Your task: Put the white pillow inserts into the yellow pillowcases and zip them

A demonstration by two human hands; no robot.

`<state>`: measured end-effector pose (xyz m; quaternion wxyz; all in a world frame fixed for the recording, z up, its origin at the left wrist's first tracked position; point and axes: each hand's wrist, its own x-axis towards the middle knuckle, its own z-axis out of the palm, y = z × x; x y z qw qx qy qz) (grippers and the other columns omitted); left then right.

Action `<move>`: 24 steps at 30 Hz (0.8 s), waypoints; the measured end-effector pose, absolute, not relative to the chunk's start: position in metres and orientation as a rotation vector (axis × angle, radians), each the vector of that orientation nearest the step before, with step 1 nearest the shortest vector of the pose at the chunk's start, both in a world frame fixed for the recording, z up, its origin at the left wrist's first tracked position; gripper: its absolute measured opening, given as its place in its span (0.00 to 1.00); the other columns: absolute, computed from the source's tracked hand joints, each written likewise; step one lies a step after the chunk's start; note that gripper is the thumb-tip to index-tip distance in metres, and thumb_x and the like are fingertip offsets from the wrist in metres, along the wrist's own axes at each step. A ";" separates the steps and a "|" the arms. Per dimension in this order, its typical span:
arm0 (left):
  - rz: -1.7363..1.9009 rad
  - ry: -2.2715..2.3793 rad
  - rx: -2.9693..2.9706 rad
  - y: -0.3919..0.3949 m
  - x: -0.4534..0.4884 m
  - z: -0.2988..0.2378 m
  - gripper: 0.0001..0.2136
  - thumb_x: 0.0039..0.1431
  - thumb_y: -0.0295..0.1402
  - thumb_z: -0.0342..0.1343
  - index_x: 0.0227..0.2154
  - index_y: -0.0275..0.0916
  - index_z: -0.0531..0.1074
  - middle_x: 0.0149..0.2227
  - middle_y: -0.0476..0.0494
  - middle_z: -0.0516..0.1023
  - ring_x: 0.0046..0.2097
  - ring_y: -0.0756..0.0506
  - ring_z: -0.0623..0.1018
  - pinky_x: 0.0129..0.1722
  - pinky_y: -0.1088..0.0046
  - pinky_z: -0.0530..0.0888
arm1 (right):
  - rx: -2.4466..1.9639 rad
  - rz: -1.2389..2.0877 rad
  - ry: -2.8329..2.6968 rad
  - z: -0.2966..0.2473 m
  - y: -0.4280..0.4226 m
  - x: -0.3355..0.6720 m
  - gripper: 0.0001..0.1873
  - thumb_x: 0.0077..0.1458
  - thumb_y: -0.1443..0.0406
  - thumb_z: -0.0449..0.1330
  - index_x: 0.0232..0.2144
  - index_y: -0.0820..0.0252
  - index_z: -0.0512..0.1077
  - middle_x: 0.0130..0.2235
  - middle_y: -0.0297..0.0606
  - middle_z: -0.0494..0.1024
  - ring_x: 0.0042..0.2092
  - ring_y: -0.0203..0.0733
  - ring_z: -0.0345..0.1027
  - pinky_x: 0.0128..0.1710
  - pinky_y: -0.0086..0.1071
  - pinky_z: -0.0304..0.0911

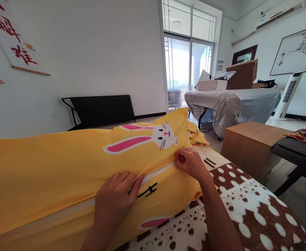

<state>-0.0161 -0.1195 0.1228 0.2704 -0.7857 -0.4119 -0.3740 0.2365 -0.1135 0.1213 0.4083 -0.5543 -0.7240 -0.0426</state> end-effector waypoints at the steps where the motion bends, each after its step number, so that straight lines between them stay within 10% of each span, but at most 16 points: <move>1: -1.010 -1.110 -2.118 -0.120 -0.016 0.123 0.15 0.60 0.37 0.51 0.18 0.39 0.63 0.20 0.51 0.66 0.27 0.48 0.65 0.29 0.71 0.56 | -1.430 -0.174 -1.852 0.122 -0.114 0.235 0.04 0.46 0.71 0.53 0.23 0.58 0.65 0.24 0.32 0.67 0.28 0.35 0.59 0.32 0.29 0.54; 24: -0.970 -1.095 -2.165 -0.118 -0.017 0.121 0.15 0.61 0.36 0.50 0.19 0.39 0.63 0.21 0.51 0.66 0.27 0.48 0.64 0.29 0.71 0.56 | -1.609 -0.262 -1.664 0.115 -0.108 0.221 0.05 0.42 0.71 0.50 0.24 0.57 0.59 0.25 0.32 0.66 0.26 0.35 0.57 0.27 0.27 0.49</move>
